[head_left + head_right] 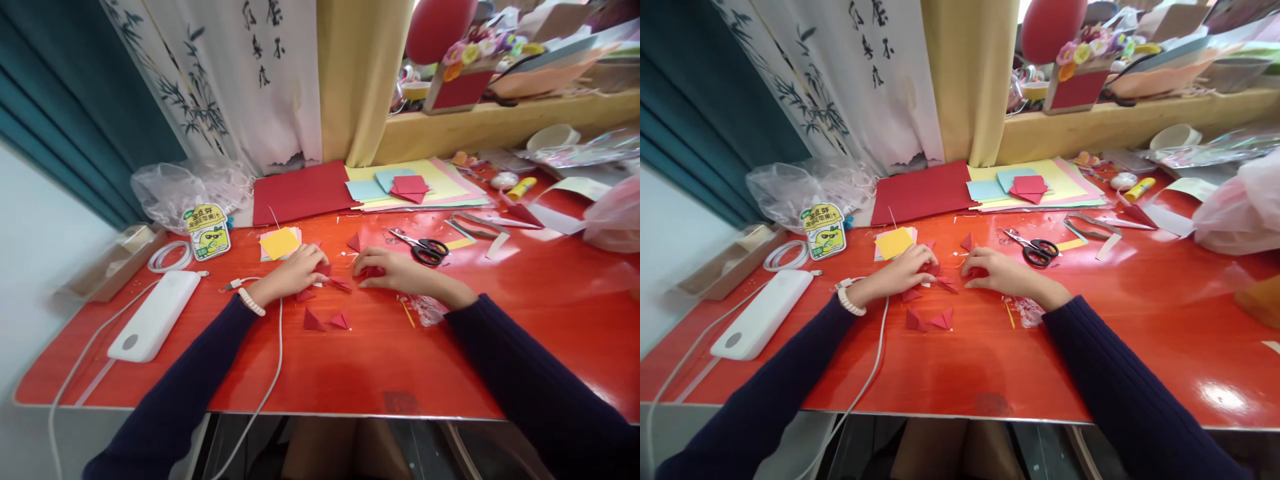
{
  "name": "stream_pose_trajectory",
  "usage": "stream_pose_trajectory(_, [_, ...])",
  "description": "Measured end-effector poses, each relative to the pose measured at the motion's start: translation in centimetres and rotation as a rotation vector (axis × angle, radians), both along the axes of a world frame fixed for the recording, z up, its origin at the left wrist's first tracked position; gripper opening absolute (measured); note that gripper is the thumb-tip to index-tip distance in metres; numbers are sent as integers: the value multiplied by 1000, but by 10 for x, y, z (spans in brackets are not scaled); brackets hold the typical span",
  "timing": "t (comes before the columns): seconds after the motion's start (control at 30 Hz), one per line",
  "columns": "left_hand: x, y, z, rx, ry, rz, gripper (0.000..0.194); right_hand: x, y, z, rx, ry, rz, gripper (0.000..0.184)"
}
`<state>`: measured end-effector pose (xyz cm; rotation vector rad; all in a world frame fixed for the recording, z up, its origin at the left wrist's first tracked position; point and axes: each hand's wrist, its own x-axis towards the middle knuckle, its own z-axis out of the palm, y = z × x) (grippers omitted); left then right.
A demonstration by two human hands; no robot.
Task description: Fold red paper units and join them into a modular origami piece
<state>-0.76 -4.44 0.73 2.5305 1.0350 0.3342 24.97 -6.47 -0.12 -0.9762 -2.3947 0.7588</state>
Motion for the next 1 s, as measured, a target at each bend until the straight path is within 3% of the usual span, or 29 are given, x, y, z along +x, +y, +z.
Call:
stream_pose_trajectory(0.2, [-3,-9,8,-57,-103,136,10,-12,-10,0,-101,131,-166,12])
stream_pose_trajectory(0.4, [5,-30,25,33,-209,241,17,-39,-33,4,-156,358,-364,17])
stream_pose_trajectory(0.47, [9,-40,31,33,-264,180,16,-47,-40,6,-205,450,-370,20])
stream_pose_trajectory(0.57, [12,-52,37,3,-328,145,28,-55,-49,8,-368,646,-247,24])
stream_pose_trajectory(0.6, [13,-55,38,3,-331,165,32,-57,-51,9,-411,672,-217,21])
stream_pose_trajectory(0.67, [13,-59,40,26,-335,171,23,-60,-54,10,-447,692,-204,11])
stream_pose_trajectory(0.8, [12,-63,42,74,-371,123,16,-59,-57,15,-391,712,-309,10])
stream_pose_trajectory(1.0, [15,-65,44,-52,-378,229,10,-57,-61,24,-350,785,-412,17])
